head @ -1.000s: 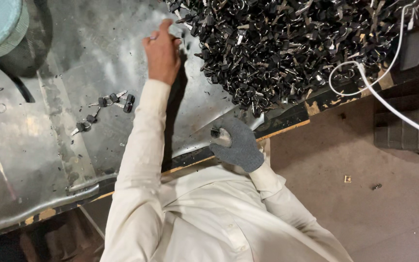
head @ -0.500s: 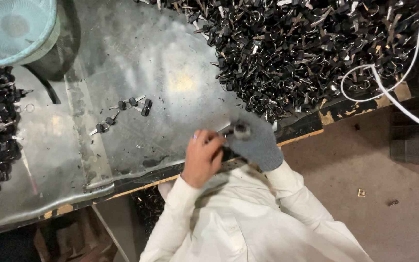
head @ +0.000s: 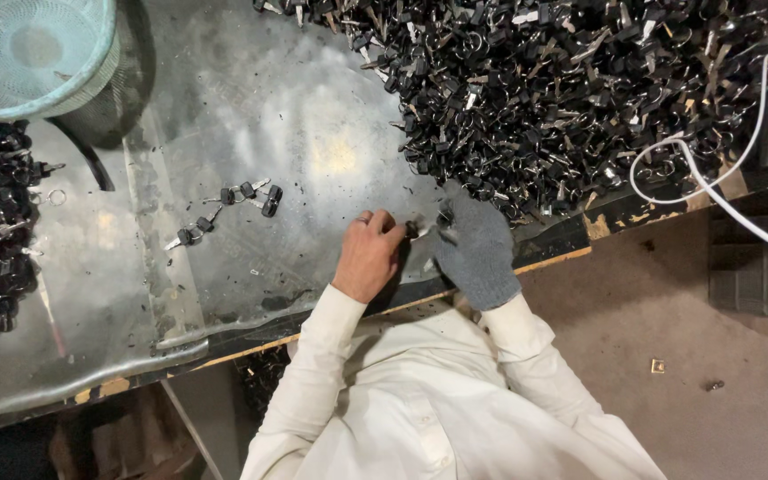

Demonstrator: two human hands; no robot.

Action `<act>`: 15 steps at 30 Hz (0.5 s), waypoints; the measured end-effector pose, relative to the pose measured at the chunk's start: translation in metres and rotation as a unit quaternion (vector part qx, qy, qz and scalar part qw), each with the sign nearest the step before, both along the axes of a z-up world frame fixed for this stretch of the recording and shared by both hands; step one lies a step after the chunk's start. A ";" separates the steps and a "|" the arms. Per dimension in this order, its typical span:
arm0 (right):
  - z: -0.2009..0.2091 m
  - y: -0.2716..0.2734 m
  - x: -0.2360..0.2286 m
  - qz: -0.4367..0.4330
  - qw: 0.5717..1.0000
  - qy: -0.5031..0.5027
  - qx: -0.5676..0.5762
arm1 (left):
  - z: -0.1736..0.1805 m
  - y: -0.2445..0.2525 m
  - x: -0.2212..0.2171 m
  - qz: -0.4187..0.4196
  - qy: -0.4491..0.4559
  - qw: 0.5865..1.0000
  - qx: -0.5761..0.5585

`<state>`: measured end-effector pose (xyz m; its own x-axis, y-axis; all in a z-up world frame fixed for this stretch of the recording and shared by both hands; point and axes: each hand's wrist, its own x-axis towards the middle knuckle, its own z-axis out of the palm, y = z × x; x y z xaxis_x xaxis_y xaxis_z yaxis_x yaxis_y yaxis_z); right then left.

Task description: The person repeatedly picks up small black key blanks and metal key rings from a large pile on a metal table, then joins them together by hand. The assembled keys are placed into a smaller pile on the table.

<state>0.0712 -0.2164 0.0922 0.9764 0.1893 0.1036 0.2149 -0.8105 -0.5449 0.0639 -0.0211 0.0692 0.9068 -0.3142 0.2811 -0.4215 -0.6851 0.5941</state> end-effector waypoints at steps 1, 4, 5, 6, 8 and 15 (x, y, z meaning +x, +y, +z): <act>0.000 0.004 -0.001 0.032 0.997 -0.071 0.006 | -0.007 0.005 0.005 0.011 -0.014 1.000 -0.009; -0.001 0.016 -0.022 0.098 0.977 -0.189 0.034 | -0.025 0.013 -0.002 0.070 -0.022 0.997 -0.026; -0.002 0.017 -0.029 0.104 0.979 -0.170 0.052 | -0.030 0.013 -0.009 0.096 -0.019 0.995 -0.029; -0.004 0.020 -0.032 0.112 0.979 -0.152 0.072 | -0.034 0.013 -0.015 0.123 -0.026 0.991 -0.040; -0.009 0.024 -0.030 0.092 0.983 -0.135 0.084 | -0.042 0.009 -0.026 0.176 -0.037 0.982 -0.063; 0.002 0.036 -0.010 0.151 0.980 -0.111 0.070 | -0.050 0.002 -0.032 0.204 -0.066 0.973 -0.084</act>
